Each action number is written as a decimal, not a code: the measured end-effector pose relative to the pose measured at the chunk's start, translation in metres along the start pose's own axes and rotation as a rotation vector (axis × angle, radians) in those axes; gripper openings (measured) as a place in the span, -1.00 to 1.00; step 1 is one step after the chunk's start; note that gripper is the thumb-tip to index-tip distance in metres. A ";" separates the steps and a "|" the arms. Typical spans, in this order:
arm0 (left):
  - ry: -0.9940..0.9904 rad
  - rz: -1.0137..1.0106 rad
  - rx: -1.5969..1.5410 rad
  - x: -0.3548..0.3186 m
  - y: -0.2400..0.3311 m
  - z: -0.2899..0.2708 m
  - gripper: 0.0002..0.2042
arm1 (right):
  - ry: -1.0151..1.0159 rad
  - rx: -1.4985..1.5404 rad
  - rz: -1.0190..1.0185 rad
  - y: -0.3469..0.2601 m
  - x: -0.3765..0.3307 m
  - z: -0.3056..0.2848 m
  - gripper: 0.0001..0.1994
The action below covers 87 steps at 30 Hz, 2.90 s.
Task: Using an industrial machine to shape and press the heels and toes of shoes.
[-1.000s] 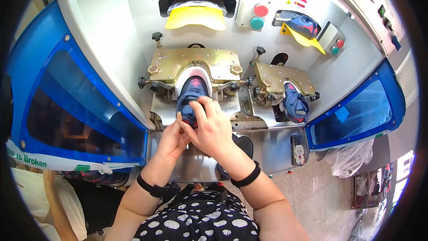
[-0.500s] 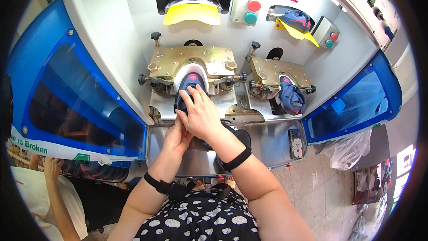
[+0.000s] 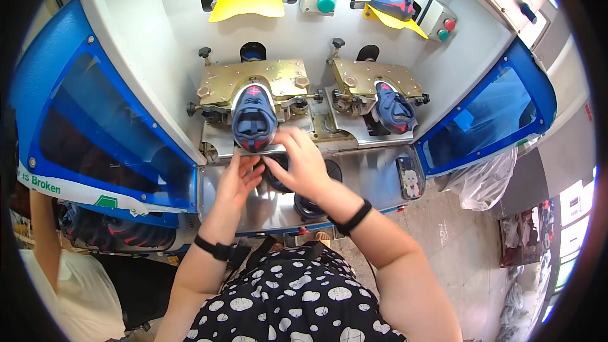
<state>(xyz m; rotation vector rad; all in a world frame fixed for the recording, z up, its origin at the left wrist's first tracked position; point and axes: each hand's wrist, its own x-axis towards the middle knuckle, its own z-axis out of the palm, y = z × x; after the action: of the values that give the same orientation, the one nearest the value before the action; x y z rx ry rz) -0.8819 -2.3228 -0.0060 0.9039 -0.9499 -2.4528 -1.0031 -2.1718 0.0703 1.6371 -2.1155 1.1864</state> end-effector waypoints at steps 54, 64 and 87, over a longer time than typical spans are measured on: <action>-0.359 0.226 -0.118 -0.146 0.053 -0.053 -0.74 | 0.380 -0.257 0.304 0.041 0.200 -0.045 -0.65; -0.807 -0.077 -0.029 -0.107 0.026 0.022 -0.71 | 0.463 -0.186 -0.076 0.032 0.081 -0.134 -0.75; -0.746 -0.424 0.218 -0.092 -0.093 0.182 -0.75 | 0.540 -0.828 1.104 0.233 -0.249 -0.414 -0.57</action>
<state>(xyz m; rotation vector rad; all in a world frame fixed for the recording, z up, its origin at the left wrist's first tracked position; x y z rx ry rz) -0.9467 -2.1231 0.0732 0.2245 -1.3947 -3.1859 -1.2417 -1.6917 0.0826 -0.2456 -2.5301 0.5869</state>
